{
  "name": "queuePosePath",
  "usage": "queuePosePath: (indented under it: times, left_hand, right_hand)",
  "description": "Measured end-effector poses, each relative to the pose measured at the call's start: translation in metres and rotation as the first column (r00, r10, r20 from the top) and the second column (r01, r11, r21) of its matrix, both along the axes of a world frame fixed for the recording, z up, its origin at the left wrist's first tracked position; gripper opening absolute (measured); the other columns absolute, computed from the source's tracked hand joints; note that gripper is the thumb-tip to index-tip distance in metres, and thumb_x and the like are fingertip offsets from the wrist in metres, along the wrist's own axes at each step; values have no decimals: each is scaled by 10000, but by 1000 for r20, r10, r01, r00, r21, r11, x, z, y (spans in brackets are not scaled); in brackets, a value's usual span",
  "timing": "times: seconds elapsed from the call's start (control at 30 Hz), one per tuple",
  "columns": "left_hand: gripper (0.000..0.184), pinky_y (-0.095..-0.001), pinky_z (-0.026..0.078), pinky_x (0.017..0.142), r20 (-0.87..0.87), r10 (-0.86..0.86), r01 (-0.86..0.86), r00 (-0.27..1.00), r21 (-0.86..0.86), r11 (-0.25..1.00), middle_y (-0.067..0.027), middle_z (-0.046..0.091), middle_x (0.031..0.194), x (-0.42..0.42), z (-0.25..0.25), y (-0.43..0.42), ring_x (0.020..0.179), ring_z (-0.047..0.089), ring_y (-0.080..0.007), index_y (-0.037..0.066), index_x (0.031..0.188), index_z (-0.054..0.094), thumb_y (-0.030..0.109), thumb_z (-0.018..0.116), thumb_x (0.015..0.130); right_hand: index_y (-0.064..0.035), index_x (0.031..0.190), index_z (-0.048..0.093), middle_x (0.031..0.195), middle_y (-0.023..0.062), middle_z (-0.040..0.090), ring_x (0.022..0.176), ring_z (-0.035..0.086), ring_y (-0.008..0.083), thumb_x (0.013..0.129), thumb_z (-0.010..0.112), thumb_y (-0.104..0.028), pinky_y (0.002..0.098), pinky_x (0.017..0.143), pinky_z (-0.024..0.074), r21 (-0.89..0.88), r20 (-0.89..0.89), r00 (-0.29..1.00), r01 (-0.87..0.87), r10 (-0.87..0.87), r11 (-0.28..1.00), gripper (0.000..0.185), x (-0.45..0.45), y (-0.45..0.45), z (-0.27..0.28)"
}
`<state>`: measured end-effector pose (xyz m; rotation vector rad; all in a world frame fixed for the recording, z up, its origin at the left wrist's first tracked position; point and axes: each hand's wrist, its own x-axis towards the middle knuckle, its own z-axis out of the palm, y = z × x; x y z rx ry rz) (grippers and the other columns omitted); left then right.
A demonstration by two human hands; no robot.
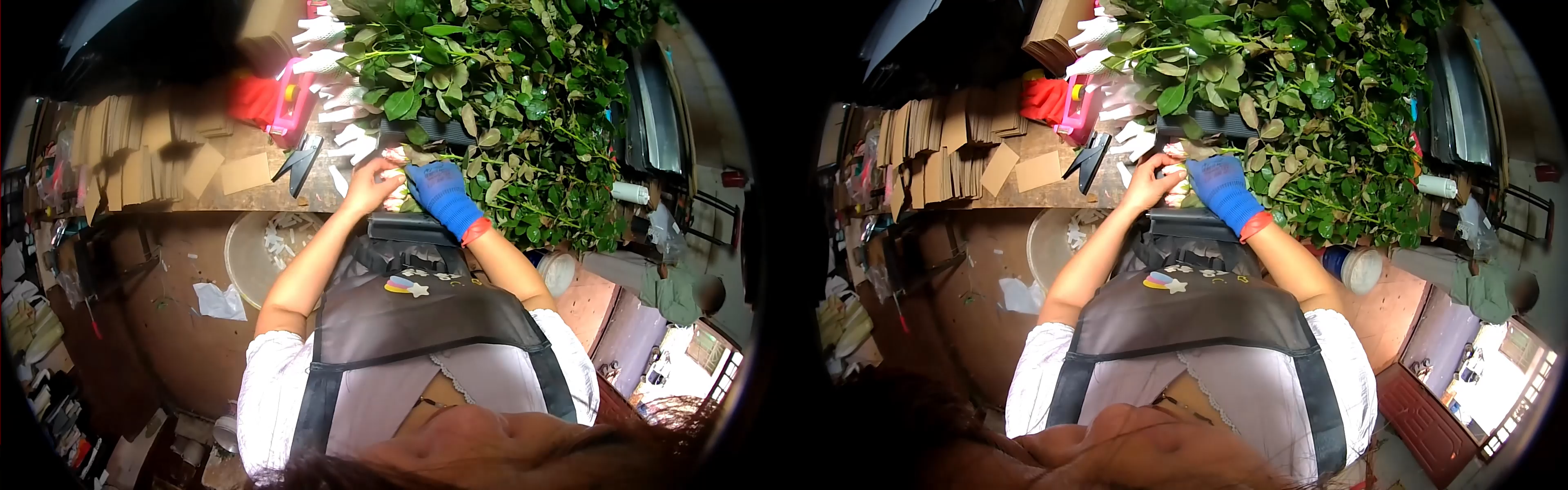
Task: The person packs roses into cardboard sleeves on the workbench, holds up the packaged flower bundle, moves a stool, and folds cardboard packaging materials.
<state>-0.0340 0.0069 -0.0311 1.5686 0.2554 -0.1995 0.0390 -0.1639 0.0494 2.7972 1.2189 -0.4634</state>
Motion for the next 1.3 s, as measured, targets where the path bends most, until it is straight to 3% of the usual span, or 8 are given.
queuePosePath:
  times: [0.27, 0.47, 0.57, 0.6, 0.73, 0.87, 0.97, 1.3]
  left_hand:
    - [258, -303, 525, 865, 85, 125, -124, 988, -17, 992, -90, 750, 962, -4, -6, -10, 919, 684, -151, -12, 1002, 732, 178, 798, 840]
    - [708, -393, 408, 1074, -81, 168, -163, 983, 65, 985, -239, 523, 1384, -9, -33, -11, 1282, 512, -303, -5, 1332, 557, 294, 862, 768]
    - [682, -388, 436, 1057, 109, 200, -211, 974, 102, 972, -213, 600, 1297, -5, -34, -13, 1210, 578, -292, -17, 1332, 567, 268, 853, 782]
    - [642, -291, 509, 939, 220, 87, -119, 971, 137, 983, -101, 626, 1200, 2, -2, -7, 1061, 617, -156, -46, 1324, 514, 181, 851, 827]
    - [468, -252, 557, 787, -107, 140, -161, 984, -229, 960, -30, 688, 1015, 17, -6, -7, 832, 656, -106, -8, 1222, 602, 174, 830, 856]
    - [287, -238, 552, 707, 45, 215, -215, 976, -7, 977, -28, 697, 946, 21, -4, -13, 791, 633, -75, 28, 1036, 632, 169, 820, 872]
    - [336, -261, 542, 771, -69, 240, -248, 968, -168, 954, -71, 723, 1003, 15, -2, -14, 869, 643, -100, -22, 1100, 672, 182, 808, 870]
    - [250, -242, 549, 625, -43, 201, -206, 979, -239, 949, -38, 690, 905, 16, 1, -13, 713, 633, -76, 31, 1045, 612, 93, 797, 889]
  right_hand:
    - [-114, 1031, 701, 909, 133, 731, 850, 707, 328, 962, 549, -450, 468, 756, 551, 120, 12, 973, 226, -229, 967, 376, 4, -9, -3]
    - [-195, 1112, 722, 947, 128, 736, 864, 706, 340, 941, 561, -485, 478, 755, 551, 139, -150, 972, 200, -179, 970, 373, 27, -8, -4]
    - [-220, 1153, 703, 936, 127, 733, 855, 705, 337, 946, 557, -466, 482, 734, 549, 92, -126, 980, 168, -156, 981, 353, 23, -8, -4]
    - [-219, 1163, 697, 933, 128, 732, 851, 704, 337, 948, 556, -460, 483, 733, 549, 94, -115, 981, 167, -156, 982, 353, 23, -7, -6]
    - [-192, 1150, 684, 936, 132, 726, 859, 698, 349, 954, 546, -437, 482, 745, 546, 97, -86, 988, 137, -129, 986, 343, 21, -9, -8]
    - [-169, 1174, 680, 989, 146, 719, 899, 688, 357, 943, 567, -361, 476, 772, 544, 198, -201, 965, 211, -171, 957, 321, 10, -14, 28]
    - [-129, 1207, 667, 1046, 152, 697, 935, 671, 363, 920, 598, -261, 463, 801, 539, 679, -141, 960, 270, -240, 682, 323, -3, -9, 33]
    - [-127, 1282, 609, 1053, 171, 637, 970, 636, 377, 862, 611, -112, 461, 833, 525, 456, 87, 977, 133, -193, 880, 420, -5, 3, -25]
